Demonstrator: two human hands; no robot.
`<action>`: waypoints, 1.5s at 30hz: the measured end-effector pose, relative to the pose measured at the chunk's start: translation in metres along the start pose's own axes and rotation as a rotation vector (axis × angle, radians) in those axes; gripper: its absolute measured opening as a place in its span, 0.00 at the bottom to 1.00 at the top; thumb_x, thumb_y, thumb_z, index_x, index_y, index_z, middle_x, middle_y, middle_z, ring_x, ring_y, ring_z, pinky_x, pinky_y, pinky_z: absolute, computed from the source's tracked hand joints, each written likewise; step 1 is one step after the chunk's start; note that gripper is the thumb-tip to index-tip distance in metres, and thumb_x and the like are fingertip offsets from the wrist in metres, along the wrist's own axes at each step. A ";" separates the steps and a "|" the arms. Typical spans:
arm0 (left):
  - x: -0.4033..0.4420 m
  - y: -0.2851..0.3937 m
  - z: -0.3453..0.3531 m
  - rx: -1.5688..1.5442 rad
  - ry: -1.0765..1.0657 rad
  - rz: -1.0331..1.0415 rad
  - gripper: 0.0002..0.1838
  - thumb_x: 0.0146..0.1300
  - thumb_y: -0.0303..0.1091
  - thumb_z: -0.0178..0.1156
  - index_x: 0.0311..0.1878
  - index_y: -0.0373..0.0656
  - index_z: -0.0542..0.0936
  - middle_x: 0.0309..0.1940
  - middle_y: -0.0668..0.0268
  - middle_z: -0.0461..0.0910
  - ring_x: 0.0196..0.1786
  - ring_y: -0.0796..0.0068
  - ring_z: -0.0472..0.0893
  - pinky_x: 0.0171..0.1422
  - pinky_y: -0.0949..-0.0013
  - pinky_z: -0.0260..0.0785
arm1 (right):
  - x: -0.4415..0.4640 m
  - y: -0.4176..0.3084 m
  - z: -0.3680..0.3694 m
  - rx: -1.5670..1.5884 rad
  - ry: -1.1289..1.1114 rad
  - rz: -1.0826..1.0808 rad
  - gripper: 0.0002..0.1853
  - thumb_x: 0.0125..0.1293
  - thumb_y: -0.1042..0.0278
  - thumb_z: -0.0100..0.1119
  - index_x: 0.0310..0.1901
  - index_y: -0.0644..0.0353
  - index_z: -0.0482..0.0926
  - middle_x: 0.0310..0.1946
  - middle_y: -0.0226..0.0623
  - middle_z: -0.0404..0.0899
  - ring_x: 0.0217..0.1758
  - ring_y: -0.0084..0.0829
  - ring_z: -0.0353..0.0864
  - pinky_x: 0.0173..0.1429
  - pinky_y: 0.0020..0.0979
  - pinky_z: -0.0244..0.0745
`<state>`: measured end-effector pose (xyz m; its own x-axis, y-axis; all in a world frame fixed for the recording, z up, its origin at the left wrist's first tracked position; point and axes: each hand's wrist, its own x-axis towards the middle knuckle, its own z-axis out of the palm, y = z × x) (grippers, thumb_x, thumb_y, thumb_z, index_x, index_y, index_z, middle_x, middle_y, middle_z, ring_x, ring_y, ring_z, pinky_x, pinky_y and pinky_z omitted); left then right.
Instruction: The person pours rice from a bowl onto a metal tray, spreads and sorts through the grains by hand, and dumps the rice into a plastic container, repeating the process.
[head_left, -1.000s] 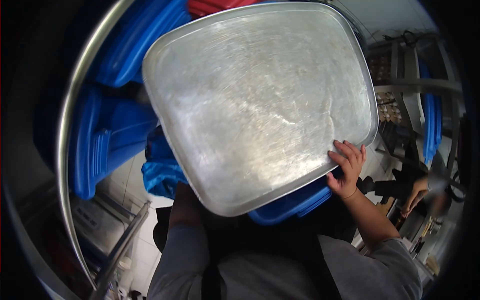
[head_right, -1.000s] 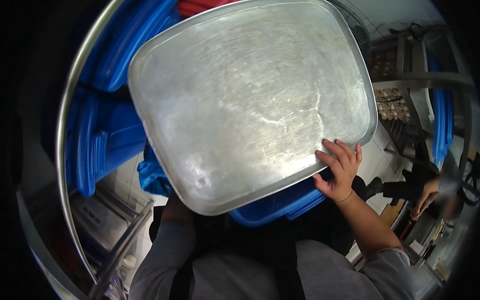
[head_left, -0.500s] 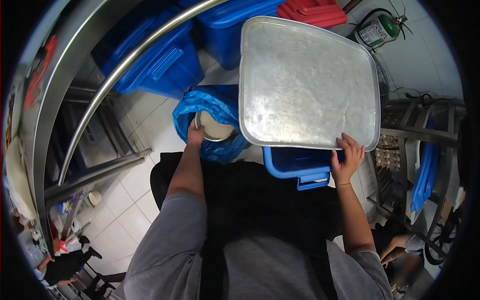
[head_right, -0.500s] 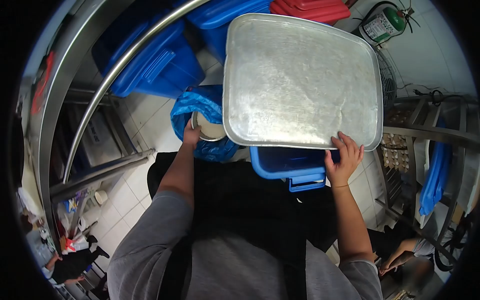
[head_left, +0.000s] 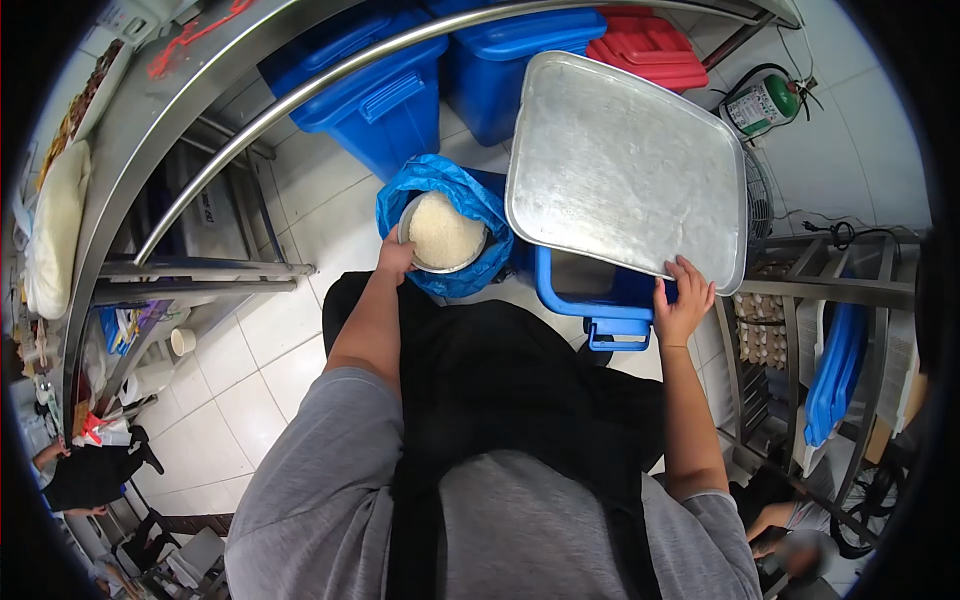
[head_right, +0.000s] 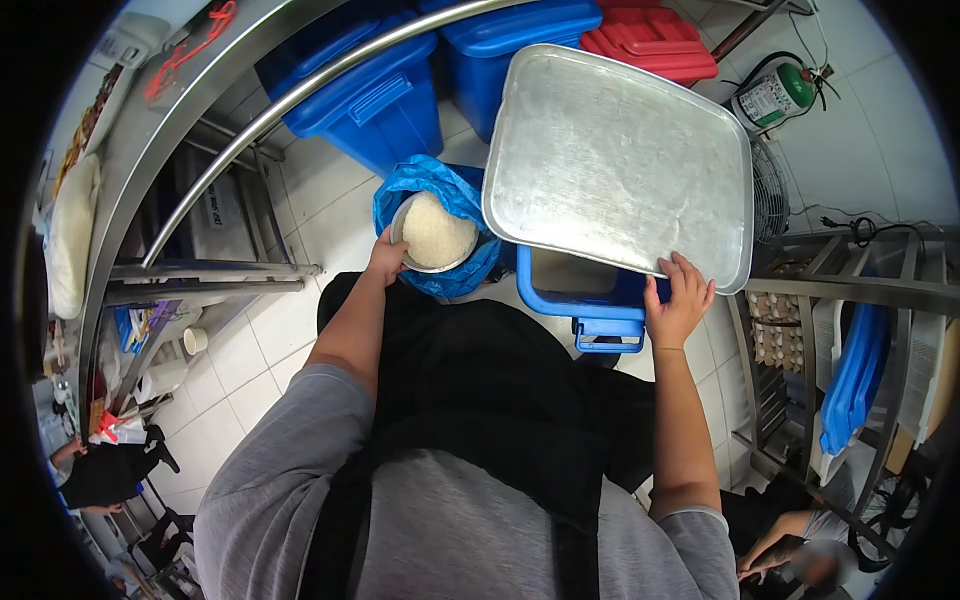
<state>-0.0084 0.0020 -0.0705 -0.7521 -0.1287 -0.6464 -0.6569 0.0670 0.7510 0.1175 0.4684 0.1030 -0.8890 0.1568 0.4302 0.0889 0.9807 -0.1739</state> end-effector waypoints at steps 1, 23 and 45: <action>-0.004 0.001 -0.003 -0.004 0.006 0.008 0.30 0.63 0.23 0.54 0.69 0.56 0.67 0.52 0.62 0.79 0.43 0.65 0.83 0.31 0.65 0.80 | 0.000 0.000 0.000 0.001 0.003 0.003 0.16 0.57 0.54 0.65 0.47 0.45 0.80 0.56 0.24 0.77 0.63 0.32 0.71 0.76 0.50 0.43; -0.042 0.020 -0.040 0.036 0.076 -0.092 0.37 0.61 0.22 0.54 0.72 0.66 0.61 0.55 0.63 0.77 0.47 0.66 0.83 0.41 0.63 0.80 | 0.001 -0.003 -0.004 0.040 0.033 0.033 0.16 0.56 0.53 0.66 0.46 0.44 0.81 0.54 0.25 0.77 0.63 0.33 0.71 0.76 0.49 0.45; -0.077 0.034 -0.061 -0.180 -0.010 0.040 0.30 0.67 0.23 0.52 0.70 0.60 0.63 0.55 0.61 0.77 0.49 0.64 0.82 0.39 0.62 0.82 | 0.002 -0.005 -0.007 0.081 0.057 0.053 0.16 0.54 0.54 0.67 0.45 0.44 0.83 0.55 0.26 0.77 0.63 0.35 0.71 0.75 0.50 0.46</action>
<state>0.0303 -0.0459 0.0132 -0.7788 -0.1193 -0.6158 -0.6067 -0.1062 0.7878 0.1188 0.4649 0.1112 -0.8570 0.2164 0.4678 0.0960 0.9587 -0.2677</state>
